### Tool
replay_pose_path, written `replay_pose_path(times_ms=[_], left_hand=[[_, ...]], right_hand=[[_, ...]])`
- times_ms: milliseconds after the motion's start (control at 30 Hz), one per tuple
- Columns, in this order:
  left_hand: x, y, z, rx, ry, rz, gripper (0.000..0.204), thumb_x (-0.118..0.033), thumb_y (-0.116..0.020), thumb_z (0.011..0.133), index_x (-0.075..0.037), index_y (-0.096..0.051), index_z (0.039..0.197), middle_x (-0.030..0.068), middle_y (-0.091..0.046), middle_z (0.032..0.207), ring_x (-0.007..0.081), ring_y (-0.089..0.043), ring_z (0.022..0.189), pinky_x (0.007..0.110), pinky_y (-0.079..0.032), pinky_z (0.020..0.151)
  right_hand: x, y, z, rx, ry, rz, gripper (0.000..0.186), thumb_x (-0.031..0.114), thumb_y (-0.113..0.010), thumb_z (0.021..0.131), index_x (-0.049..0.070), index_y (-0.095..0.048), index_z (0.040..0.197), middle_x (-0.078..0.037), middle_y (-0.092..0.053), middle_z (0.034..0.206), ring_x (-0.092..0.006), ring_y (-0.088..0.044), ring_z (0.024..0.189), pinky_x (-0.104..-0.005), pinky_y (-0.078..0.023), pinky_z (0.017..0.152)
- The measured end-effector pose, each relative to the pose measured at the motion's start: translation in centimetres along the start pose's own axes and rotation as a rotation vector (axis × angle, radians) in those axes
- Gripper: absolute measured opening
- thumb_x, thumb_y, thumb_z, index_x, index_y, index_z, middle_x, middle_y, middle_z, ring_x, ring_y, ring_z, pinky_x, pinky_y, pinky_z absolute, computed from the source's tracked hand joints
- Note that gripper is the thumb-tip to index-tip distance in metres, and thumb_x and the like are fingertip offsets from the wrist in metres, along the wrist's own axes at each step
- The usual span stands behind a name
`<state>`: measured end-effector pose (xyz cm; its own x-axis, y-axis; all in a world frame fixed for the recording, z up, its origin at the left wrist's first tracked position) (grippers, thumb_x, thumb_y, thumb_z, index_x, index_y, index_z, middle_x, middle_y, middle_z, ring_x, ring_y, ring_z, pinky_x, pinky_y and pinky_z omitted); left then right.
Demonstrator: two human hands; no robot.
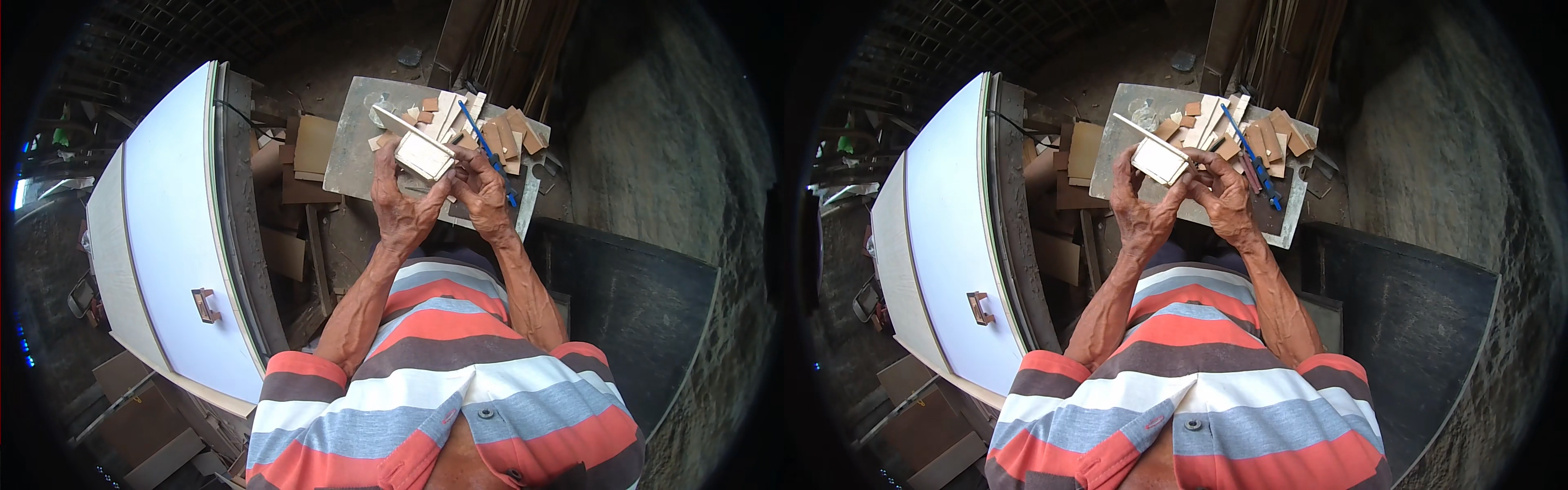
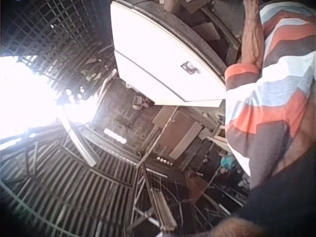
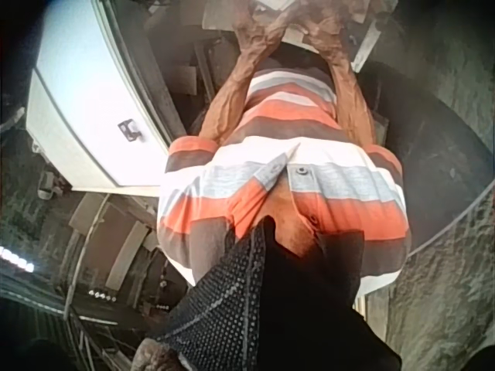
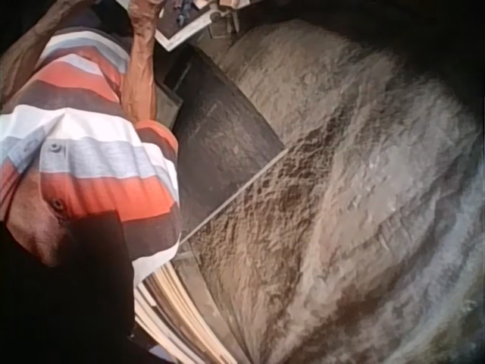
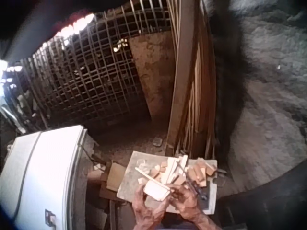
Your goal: The person carves a small rectangular piece of light-colored wood using a blue utility knife. They hold the wood firmly with their left hand and carefully shave off thin layers from the edges and corners with their right hand. The person repeatedly inspects the carved piece to check the progress of the shaping.
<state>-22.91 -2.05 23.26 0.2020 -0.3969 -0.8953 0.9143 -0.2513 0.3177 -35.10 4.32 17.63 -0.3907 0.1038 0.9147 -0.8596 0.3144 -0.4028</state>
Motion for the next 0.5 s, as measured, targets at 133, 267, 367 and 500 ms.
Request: replay_pose_path(times_ms=[133, 267, 367, 500], left_hand=[[0.32, -0.12, 0.16, 0.015, -0.031, 0.015, 0.071, -0.02, -0.083, 0.072, 0.001, -0.044, 0.127, 0.0174, -0.055, 0.116, 0.0306, -0.06, 0.104, 0.038, -0.049, 0.087], [0.16, -0.04, 0.3, 0.049, -0.016, 0.036, 0.078, -0.018, -0.085, 0.072, -0.001, -0.04, 0.134, 0.0156, -0.054, 0.122, 0.0256, -0.056, 0.116, 0.038, -0.046, 0.101], [-0.51, 0.17, 0.32, 0.038, -0.09, 0.057, 0.076, -0.02, -0.084, 0.071, 0.0, -0.04, 0.13, 0.0201, -0.051, 0.119, 0.0348, -0.057, 0.109, 0.041, -0.047, 0.091], [-0.38, 0.21, 0.22, 0.03, -0.138, 0.095, 0.075, -0.019, -0.084, 0.07, 0.0, -0.042, 0.129, 0.0199, -0.052, 0.117, 0.035, -0.058, 0.106, 0.041, -0.048, 0.089]], right_hand=[[0.03, -0.08, -0.04, -0.014, 0.013, -0.023, 0.041, -0.003, -0.061, 0.091, 0.003, -0.052, 0.131, -0.009, -0.063, 0.119, -0.0176, -0.061, 0.111, -0.0304, -0.052, 0.095], [-0.11, -0.23, 0.11, -0.014, 0.032, -0.009, 0.041, -0.005, -0.059, 0.092, 0.002, -0.052, 0.131, -0.01, -0.064, 0.117, -0.0183, -0.062, 0.109, -0.0309, -0.053, 0.094], [-0.55, -0.54, 0.19, -0.008, 0.004, 0.057, 0.041, -0.006, -0.058, 0.091, 0.001, -0.052, 0.131, -0.01, -0.064, 0.116, -0.0187, -0.062, 0.109, -0.031, -0.052, 0.095], [-0.43, -0.51, 0.14, -0.007, 0.022, 0.015, 0.042, -0.008, -0.057, 0.09, 0.001, -0.052, 0.131, -0.01, -0.064, 0.117, -0.0187, -0.062, 0.109, -0.0304, -0.051, 0.096]])
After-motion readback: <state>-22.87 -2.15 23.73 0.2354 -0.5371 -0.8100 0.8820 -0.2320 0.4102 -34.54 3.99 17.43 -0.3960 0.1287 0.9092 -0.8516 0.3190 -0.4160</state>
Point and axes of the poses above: each hand's wrist, its own z-axis towards the middle knuckle, its own y-axis out of the back of the hand, x = y × z, the point moved 10 cm from there along z, towards the middle knuckle
